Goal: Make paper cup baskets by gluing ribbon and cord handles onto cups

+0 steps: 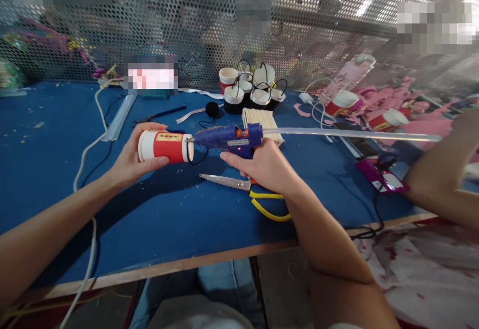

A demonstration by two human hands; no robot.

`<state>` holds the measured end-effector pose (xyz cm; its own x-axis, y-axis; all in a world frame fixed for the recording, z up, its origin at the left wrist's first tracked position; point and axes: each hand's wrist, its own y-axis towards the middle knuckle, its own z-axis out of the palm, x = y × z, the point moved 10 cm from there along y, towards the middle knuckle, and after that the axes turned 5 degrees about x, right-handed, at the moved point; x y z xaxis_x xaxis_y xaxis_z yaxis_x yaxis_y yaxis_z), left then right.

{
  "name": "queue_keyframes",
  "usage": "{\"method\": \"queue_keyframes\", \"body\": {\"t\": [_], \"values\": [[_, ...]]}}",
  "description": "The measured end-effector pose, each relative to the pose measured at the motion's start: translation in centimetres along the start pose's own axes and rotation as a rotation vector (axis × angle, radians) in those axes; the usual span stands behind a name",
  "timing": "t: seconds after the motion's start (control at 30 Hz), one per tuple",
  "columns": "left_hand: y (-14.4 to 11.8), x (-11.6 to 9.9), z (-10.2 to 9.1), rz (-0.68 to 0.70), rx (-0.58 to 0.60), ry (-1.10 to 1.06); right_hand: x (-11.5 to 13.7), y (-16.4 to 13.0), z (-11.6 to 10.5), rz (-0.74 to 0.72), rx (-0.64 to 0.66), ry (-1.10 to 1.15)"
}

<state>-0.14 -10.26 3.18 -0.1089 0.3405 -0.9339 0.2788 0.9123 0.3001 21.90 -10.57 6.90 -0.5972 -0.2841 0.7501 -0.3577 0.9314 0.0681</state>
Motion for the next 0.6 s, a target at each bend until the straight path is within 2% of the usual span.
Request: {"method": "queue_keyframes", "body": {"t": [0.3, 0.43, 0.6], "values": [[-0.1, -0.1, 0.2, 0.031, 0.014, -0.006, -0.4, 0.5, -0.3, 0.008, -0.037, 0.008], [0.0, -0.2, 0.1, 0.027, 0.005, -0.010, 0.3, 0.3, -0.2, -0.035, 0.007, 0.087], [-0.1, -0.3, 0.1, 0.027, 0.000, -0.011, 0.1, 0.4, 0.5, -0.012, 0.084, 0.091]]}}
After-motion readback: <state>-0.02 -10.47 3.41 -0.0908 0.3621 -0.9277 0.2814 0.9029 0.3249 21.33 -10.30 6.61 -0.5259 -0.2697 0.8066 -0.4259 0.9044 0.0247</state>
